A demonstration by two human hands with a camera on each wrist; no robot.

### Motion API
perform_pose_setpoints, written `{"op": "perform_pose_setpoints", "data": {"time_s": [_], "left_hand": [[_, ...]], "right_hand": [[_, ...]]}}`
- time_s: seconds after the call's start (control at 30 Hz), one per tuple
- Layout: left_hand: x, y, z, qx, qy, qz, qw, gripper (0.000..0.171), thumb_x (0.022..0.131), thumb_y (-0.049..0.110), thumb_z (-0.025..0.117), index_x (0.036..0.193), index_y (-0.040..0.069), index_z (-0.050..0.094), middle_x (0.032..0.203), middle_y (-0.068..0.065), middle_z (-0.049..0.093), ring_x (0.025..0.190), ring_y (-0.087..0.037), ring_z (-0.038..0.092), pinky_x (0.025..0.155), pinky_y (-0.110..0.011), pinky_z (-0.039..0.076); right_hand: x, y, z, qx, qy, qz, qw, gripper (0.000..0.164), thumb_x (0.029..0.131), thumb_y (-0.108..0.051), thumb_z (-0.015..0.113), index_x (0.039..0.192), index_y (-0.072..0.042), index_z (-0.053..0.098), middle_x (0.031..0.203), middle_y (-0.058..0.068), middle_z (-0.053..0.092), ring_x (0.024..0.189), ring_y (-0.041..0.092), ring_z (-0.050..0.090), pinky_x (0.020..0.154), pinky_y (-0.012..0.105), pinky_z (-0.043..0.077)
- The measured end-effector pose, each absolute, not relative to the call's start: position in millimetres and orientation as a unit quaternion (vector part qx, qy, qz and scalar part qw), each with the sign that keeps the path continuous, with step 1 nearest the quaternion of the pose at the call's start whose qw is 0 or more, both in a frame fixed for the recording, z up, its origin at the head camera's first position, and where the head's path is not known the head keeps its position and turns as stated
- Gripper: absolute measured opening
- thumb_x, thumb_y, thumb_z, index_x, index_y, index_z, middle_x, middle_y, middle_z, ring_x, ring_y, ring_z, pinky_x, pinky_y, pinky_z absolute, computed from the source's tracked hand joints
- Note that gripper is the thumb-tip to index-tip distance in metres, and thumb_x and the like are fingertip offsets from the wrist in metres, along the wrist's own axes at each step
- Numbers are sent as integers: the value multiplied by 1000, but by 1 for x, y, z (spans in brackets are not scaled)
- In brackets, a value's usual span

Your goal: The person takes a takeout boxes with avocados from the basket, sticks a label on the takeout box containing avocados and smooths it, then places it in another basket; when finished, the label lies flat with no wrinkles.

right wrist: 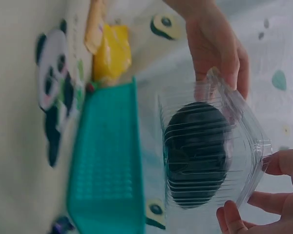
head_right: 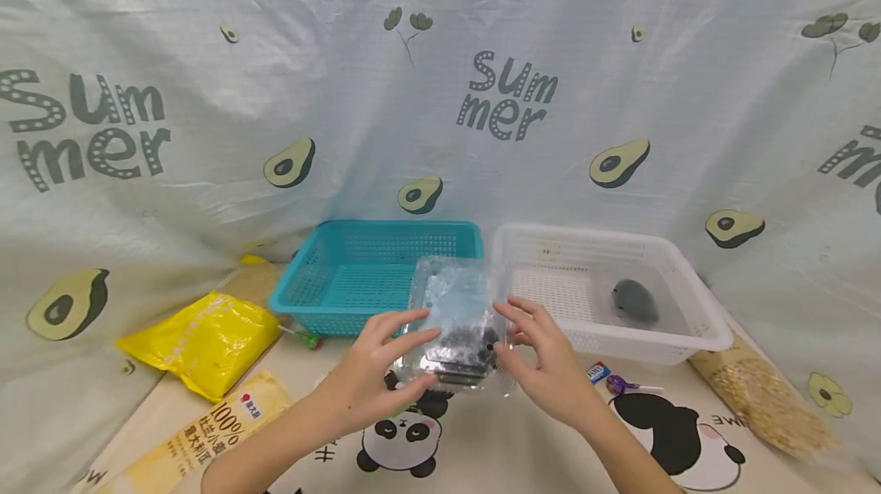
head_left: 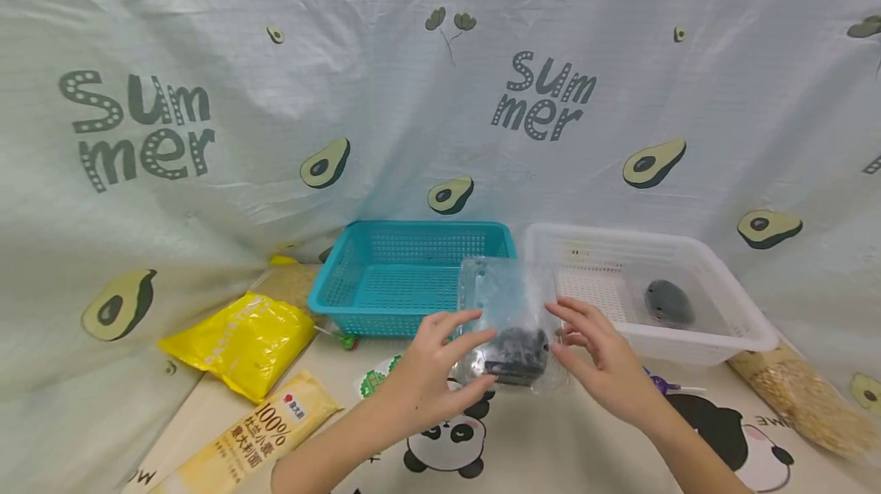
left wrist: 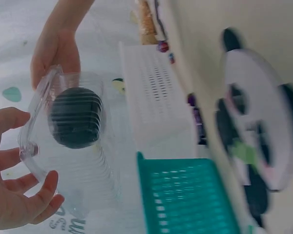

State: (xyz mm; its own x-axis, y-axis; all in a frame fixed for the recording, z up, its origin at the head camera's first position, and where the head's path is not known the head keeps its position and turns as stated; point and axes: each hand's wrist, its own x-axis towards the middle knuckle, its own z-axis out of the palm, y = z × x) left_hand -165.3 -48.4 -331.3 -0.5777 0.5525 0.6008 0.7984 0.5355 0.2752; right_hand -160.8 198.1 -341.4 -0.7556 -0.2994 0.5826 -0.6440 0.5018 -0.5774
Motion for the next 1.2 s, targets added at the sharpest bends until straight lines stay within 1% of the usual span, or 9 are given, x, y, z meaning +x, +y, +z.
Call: {"op": "perform_pose_setpoints", "data": {"time_s": [0.2,0.27,0.43,0.53,0.7,0.8,0.93,1.03,1.2], "left_hand": [[-145,-76,-368,-397,-851,-253,232,44,76,34,68,117,21,57,127,-1,46,114,-20,39,84,-41,43],[-139,-82,-378,-405,-843,-255,244,44,75,33,68,116,20,57,126,-2,46,113,-19,39,83,-39,44],[-133,-94,-395,-403,-843,-275,227,43,76,31,69,116,19,57,127,0,46,110,-16,42,81,-37,45],[-137,-99,-403,-388,-852,-287,203,43,74,27,70,114,19,58,127,1,46,110,-17,43,81,-38,45],[-147,-103,-415,-350,-873,-307,148,40,75,26,70,113,19,59,127,-2,47,114,-18,44,84,-37,46],[-152,-106,-418,-345,-877,-312,118,39,80,31,64,117,20,56,129,0,45,117,-18,44,87,-37,45],[-162,-115,-417,-339,-868,-352,90,41,88,33,54,125,15,49,128,-1,46,113,-19,47,82,-33,48],[-177,-127,-421,-279,-882,-367,96,42,89,34,52,125,13,48,123,-2,51,108,-20,51,81,-33,48],[-197,-145,-437,-143,-933,-315,104,48,84,33,59,122,7,50,120,-9,53,112,-27,48,94,-43,37]], "right_hand": [[-149,176,-374,282,-853,388,205,47,79,-5,64,124,-12,51,126,8,41,83,6,54,72,26,49],[-145,172,-381,296,-844,396,207,47,78,-3,64,122,-11,52,124,9,43,81,7,54,70,25,49],[-146,163,-400,339,-818,429,177,43,79,0,62,121,-1,51,120,14,43,82,9,54,66,23,50],[-153,158,-414,344,-813,441,160,42,79,1,61,120,3,50,118,18,43,83,13,55,66,22,50],[-165,153,-430,318,-819,457,141,42,80,-1,62,120,2,50,120,20,42,87,17,53,70,22,50],[-169,155,-436,310,-821,461,135,43,81,-3,61,122,0,49,122,19,42,92,19,53,73,24,50],[-171,156,-437,303,-829,449,140,44,81,-3,61,123,-3,49,125,17,42,97,21,53,76,27,50],[-168,155,-431,290,-838,436,153,45,79,-1,62,123,-3,49,125,17,43,98,24,52,76,29,50],[-159,149,-413,279,-839,435,170,43,76,6,62,117,4,51,119,23,44,93,29,50,74,30,50]]}}
